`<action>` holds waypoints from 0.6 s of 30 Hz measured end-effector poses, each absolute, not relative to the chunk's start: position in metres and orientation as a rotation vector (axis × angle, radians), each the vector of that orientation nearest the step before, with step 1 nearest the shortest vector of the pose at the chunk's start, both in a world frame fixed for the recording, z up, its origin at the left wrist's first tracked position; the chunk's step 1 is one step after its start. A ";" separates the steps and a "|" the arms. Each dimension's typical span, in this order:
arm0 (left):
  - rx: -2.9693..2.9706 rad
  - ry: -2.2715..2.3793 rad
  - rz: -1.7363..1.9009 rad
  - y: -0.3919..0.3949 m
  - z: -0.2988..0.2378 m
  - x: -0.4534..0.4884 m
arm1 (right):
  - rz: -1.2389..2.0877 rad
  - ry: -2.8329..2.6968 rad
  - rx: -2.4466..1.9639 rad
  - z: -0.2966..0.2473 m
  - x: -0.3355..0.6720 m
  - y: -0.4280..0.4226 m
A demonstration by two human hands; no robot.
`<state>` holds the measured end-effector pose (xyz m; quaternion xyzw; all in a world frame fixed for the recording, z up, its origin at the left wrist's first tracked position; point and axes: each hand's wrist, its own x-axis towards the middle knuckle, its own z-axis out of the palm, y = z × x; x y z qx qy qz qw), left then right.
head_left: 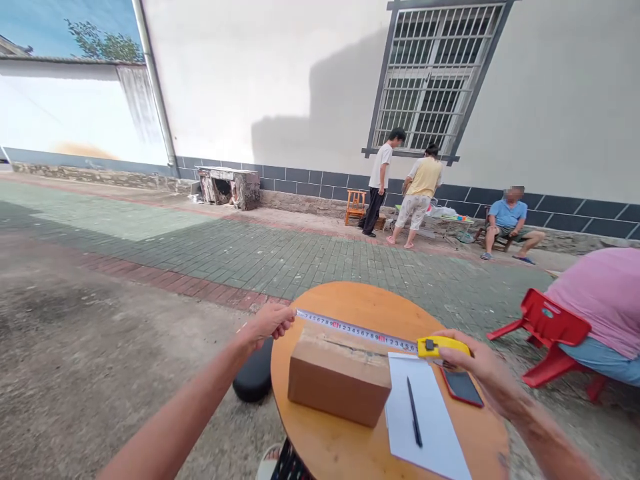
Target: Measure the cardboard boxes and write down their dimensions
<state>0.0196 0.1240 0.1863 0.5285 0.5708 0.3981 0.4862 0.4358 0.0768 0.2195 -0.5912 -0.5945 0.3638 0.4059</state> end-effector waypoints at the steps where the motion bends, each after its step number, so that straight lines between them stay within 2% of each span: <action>1: 1.299 1.402 0.944 0.129 0.185 0.021 | 0.910 -1.517 -1.484 0.220 0.435 0.082; 12: 1.421 1.482 0.705 0.148 0.159 0.033 | 1.019 -1.651 -1.556 0.215 0.450 0.115; 18: 1.480 1.527 0.658 0.151 0.163 0.039 | 1.030 -1.618 -1.553 0.209 0.450 0.111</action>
